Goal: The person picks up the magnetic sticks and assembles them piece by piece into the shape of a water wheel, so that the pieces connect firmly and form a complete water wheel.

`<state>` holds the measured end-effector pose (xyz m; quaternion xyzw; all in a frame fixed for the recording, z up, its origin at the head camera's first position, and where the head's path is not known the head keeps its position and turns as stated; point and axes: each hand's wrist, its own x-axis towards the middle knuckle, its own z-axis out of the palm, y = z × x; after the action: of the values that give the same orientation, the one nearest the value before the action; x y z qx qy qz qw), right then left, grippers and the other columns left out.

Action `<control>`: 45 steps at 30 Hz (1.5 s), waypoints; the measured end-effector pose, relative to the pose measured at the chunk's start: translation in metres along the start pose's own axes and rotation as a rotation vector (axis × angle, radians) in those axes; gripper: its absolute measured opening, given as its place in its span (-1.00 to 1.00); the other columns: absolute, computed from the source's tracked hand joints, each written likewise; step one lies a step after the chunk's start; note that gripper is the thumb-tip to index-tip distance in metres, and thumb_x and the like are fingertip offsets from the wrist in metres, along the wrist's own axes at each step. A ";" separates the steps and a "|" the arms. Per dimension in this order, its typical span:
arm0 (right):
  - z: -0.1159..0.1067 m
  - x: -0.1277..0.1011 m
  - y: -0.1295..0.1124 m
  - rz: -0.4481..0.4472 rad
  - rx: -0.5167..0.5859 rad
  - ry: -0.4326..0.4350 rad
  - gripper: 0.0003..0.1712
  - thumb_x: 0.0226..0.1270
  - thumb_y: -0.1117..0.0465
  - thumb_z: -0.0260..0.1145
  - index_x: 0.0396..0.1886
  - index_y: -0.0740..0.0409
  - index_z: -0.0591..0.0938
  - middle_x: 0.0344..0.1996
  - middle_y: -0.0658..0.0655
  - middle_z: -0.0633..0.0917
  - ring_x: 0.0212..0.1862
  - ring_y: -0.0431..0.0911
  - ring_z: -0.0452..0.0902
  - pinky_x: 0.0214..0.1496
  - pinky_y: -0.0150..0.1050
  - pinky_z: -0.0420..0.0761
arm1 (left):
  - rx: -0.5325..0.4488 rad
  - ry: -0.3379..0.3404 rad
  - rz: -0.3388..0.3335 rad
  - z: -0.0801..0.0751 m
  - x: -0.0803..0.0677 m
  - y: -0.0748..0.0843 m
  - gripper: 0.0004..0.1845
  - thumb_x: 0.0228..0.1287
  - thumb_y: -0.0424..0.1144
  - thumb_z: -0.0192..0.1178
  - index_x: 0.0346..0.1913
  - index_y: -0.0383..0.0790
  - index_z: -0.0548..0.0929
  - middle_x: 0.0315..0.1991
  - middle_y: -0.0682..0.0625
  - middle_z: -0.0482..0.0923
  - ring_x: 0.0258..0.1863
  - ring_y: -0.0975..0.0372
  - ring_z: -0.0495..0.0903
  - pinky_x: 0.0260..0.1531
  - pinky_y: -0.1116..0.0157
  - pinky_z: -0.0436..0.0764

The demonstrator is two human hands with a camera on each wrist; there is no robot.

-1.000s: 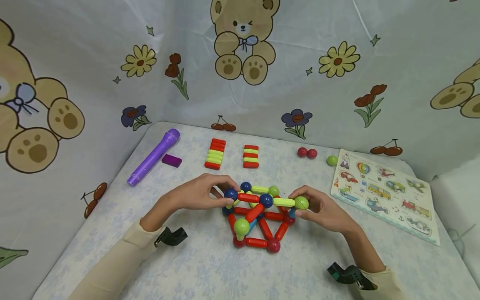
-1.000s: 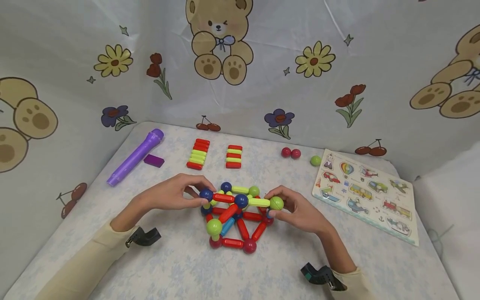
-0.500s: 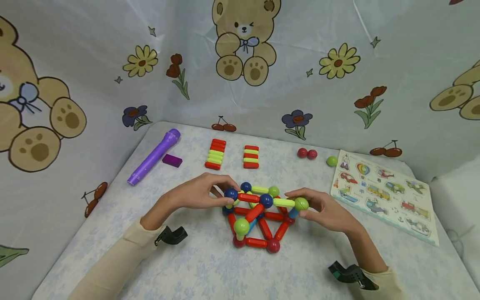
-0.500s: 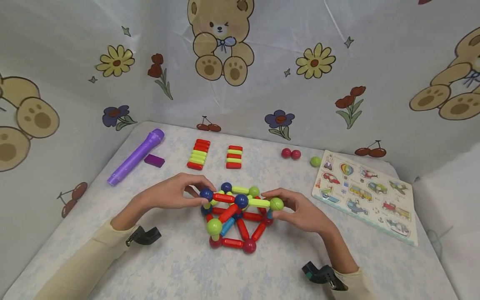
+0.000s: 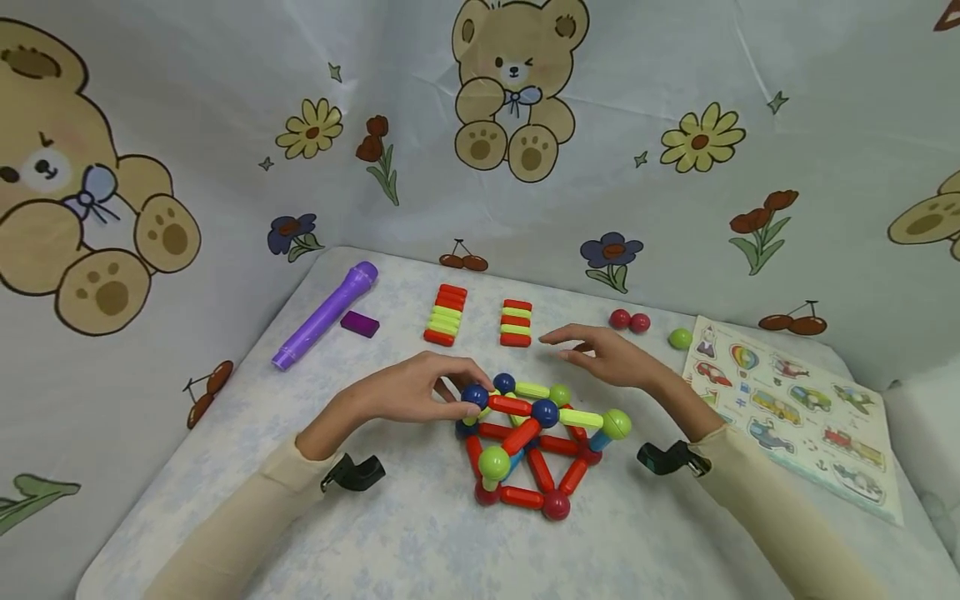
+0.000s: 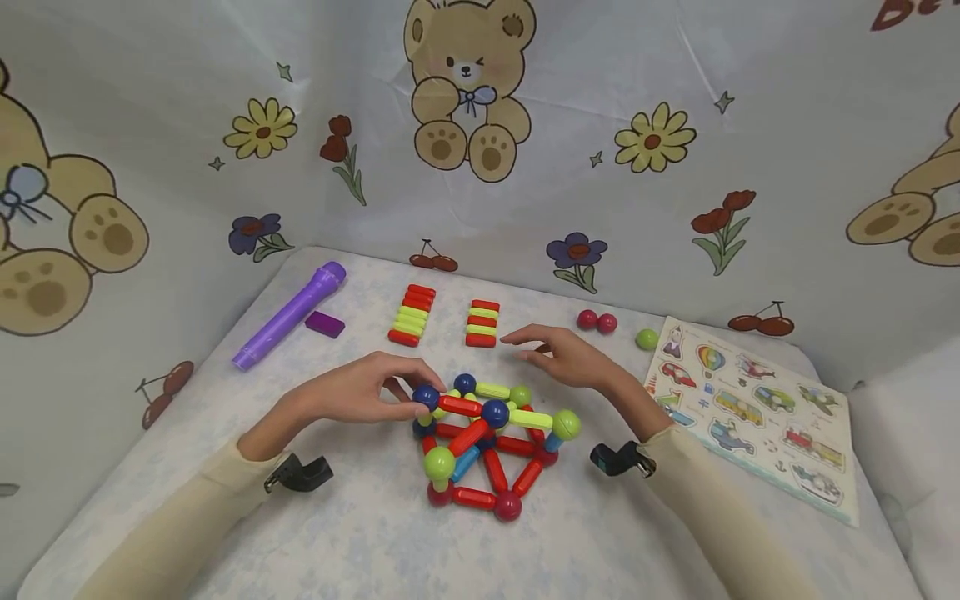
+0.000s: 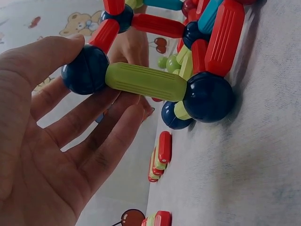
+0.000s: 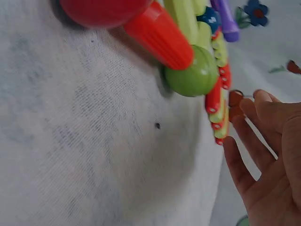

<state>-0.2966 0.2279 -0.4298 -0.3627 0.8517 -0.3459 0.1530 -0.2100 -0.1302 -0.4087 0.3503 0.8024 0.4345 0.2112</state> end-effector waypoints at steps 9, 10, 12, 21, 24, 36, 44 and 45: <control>0.019 0.032 0.005 -0.078 -0.159 -0.057 -0.49 0.57 0.45 0.29 0.45 0.19 0.62 0.41 0.22 0.63 0.44 0.21 0.49 0.43 0.24 0.55 | -0.007 -0.022 0.010 0.003 0.003 -0.002 -0.63 0.53 -0.13 0.38 0.30 -0.08 0.68 0.14 0.11 0.72 0.04 0.30 0.71 0.03 0.19 0.79; 0.021 0.035 0.005 -0.089 -0.190 -0.047 -0.49 0.55 0.44 0.32 0.43 0.19 0.64 0.37 0.20 0.66 0.42 0.20 0.52 0.43 0.23 0.56 | -0.008 -0.022 0.011 0.003 0.003 -0.002 -0.63 0.53 -0.14 0.38 0.29 -0.07 0.68 0.14 0.12 0.72 0.04 0.31 0.71 0.02 0.19 0.79; 0.023 0.040 0.005 -0.105 -0.237 -0.027 -0.51 0.50 0.42 0.40 0.38 0.18 0.69 0.30 0.17 0.71 0.36 0.16 0.57 0.40 0.20 0.58 | -0.008 -0.017 0.012 0.002 0.001 -0.003 -0.64 0.52 -0.15 0.38 0.29 -0.07 0.68 0.14 0.13 0.72 0.04 0.32 0.71 0.02 0.20 0.79; 0.023 0.025 0.010 -0.030 -0.283 0.138 -0.69 0.34 0.40 0.56 0.06 0.14 0.84 -0.04 0.07 0.84 0.04 0.01 0.76 0.10 0.02 0.79 | -0.003 -0.010 0.023 0.003 0.001 -0.004 -0.64 0.52 -0.14 0.38 0.29 -0.07 0.69 0.14 0.14 0.72 0.01 0.32 0.72 0.02 0.23 0.78; 0.018 0.011 0.011 0.019 -0.268 0.158 -0.70 0.34 0.41 0.56 0.05 0.17 0.83 -0.10 0.07 0.84 -0.03 -0.01 0.76 0.06 0.00 0.80 | -0.004 -0.007 0.018 0.003 0.002 -0.004 -0.63 0.52 -0.12 0.38 0.29 -0.07 0.68 0.13 0.14 0.72 0.03 0.32 0.71 0.03 0.22 0.78; 0.001 -0.062 0.008 0.280 -0.318 0.189 -0.69 0.36 0.31 0.55 0.06 0.23 0.77 -0.14 0.13 0.84 -0.11 0.02 0.76 -0.08 -0.08 0.79 | 0.025 0.013 -0.009 0.001 -0.001 -0.003 -0.62 0.51 -0.10 0.40 0.29 -0.02 0.68 0.12 0.13 0.73 0.08 0.29 0.70 0.01 0.31 0.76; -0.009 -0.102 -0.056 0.288 -0.306 0.421 -0.66 0.40 0.23 0.55 0.11 0.20 0.75 -0.07 0.20 0.83 -0.13 0.09 0.82 -0.21 -0.33 0.76 | 0.019 0.018 0.010 0.002 0.000 -0.003 -0.63 0.51 -0.09 0.39 0.28 -0.02 0.68 0.10 0.12 0.73 0.08 0.27 0.70 0.00 0.29 0.77; -0.009 -0.106 -0.066 0.282 -0.298 0.438 -0.65 0.41 0.22 0.55 0.12 0.19 0.75 -0.06 0.20 0.83 -0.13 0.09 0.82 -0.20 -0.36 0.75 | 0.018 0.018 0.013 0.002 0.000 -0.004 -0.64 0.51 -0.09 0.39 0.28 -0.02 0.69 0.10 0.11 0.73 0.08 0.26 0.70 0.00 0.29 0.77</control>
<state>-0.1941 0.2763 -0.3761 -0.1760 0.9478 -0.2625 -0.0429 -0.2100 -0.1306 -0.4128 0.3535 0.8057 0.4320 0.1980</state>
